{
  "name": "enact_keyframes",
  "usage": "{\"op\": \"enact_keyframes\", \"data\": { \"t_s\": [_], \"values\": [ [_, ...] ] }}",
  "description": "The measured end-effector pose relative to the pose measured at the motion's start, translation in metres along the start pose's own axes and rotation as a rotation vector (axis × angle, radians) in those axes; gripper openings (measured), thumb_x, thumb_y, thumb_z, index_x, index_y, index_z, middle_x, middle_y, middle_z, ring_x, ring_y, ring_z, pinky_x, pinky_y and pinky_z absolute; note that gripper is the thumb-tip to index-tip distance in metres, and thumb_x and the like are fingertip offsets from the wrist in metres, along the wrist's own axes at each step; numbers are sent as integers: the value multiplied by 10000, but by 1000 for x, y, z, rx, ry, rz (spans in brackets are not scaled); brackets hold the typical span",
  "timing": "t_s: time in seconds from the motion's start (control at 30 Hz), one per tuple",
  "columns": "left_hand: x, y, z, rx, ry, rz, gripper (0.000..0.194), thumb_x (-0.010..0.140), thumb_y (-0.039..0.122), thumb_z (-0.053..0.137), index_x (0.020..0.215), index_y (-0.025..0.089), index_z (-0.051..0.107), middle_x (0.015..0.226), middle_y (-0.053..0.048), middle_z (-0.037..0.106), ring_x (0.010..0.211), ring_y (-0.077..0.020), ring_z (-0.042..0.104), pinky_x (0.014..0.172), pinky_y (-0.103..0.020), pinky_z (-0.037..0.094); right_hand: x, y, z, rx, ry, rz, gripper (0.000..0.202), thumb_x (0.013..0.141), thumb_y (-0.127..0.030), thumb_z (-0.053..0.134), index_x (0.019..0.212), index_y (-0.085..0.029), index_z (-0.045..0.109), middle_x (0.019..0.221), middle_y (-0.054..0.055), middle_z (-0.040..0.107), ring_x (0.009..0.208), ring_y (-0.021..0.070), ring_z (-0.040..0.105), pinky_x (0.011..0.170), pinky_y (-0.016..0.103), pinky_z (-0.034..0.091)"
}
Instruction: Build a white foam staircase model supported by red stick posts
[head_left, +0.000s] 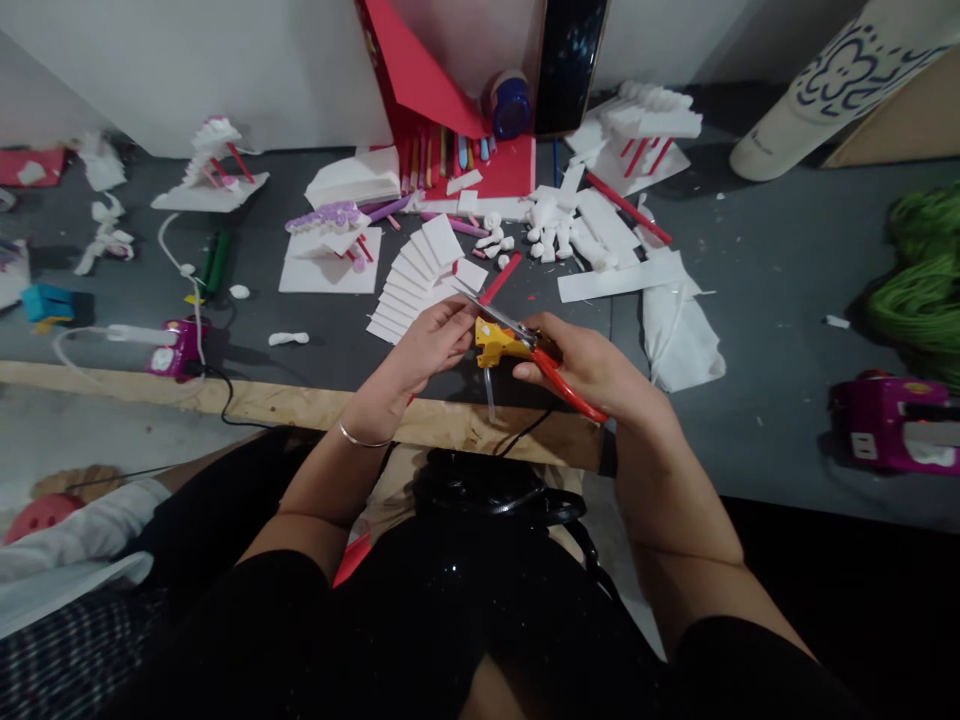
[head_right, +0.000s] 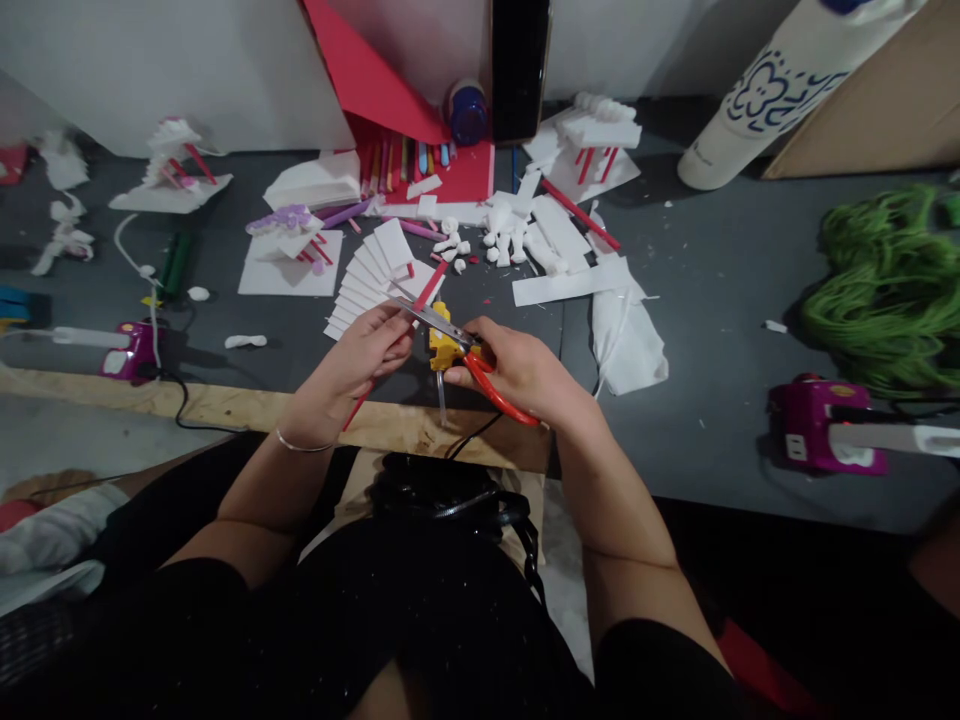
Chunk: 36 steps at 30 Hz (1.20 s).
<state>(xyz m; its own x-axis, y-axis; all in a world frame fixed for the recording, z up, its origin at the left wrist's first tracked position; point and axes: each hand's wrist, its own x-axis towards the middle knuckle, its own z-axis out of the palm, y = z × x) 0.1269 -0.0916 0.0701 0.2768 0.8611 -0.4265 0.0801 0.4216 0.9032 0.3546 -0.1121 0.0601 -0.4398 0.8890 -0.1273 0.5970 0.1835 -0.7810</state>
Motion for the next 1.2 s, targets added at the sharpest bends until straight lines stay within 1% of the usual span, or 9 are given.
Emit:
{"op": "enact_keyframes", "data": {
  "t_s": [0.27, 0.43, 0.6, 0.73, 1.0, 1.1, 1.2],
  "values": [
    [-3, 3, -3, -39, -27, 1, 211, 1112, 316, 530, 930, 211, 554, 566, 108, 317, 406, -37, 177, 426, -181, 126, 0, -2, -4, 57, -29, -17, 805, 845, -940, 517, 1158, -208, 635, 929, 73, 727, 792, 224, 640, 711, 334, 472],
    [-4, 4, -2, -53, -35, 7, 206, 1114, 307, 533, 938, 203, 559, 560, 112, 322, 405, -38, 171, 420, -176, 128, -1, -5, -5, 26, 2, 12, 813, 830, -958, 519, 1123, -211, 648, 826, 43, 681, 708, 198, 583, 654, 312, 419],
    [-2, 4, -2, -38, -39, 13, 224, 1119, 304, 526, 923, 203, 563, 562, 107, 337, 408, -39, 192, 418, -174, 136, -2, -5, -4, 8, 44, 9, 766, 859, -953, 499, 1030, -223, 654, 684, -10, 582, 610, 156, 472, 609, 293, 343],
    [-1, 5, 0, -23, -33, -6, 235, 1123, 306, 519, 915, 203, 559, 564, 107, 325, 409, -36, 193, 420, -169, 137, -2, -4, -2, 16, 85, 12, 752, 855, -955, 511, 983, -228, 656, 629, -33, 539, 566, 136, 405, 578, 285, 311],
    [0, 7, 3, -15, -20, -29, 218, 1128, 287, 496, 932, 211, 554, 566, 115, 303, 416, -42, 177, 427, -183, 118, -1, -3, 1, 19, 85, 41, 763, 843, -954, 526, 1005, -226, 689, 644, -14, 580, 583, 143, 416, 587, 286, 336],
    [0, 8, 2, -6, -21, -40, 219, 1127, 310, 504, 934, 215, 550, 577, 114, 309, 417, -42, 177, 432, -188, 116, -1, -3, 1, 18, 93, 38, 752, 838, -947, 544, 998, -229, 700, 654, -6, 611, 575, 147, 431, 580, 285, 338],
    [0, 8, 1, -6, -31, -34, 216, 1123, 326, 510, 945, 213, 554, 583, 114, 310, 419, -43, 172, 436, -190, 119, -1, -1, 1, 18, 95, 35, 732, 859, -919, 554, 1033, -224, 708, 680, 5, 642, 577, 151, 464, 584, 284, 350]
  ]
}}
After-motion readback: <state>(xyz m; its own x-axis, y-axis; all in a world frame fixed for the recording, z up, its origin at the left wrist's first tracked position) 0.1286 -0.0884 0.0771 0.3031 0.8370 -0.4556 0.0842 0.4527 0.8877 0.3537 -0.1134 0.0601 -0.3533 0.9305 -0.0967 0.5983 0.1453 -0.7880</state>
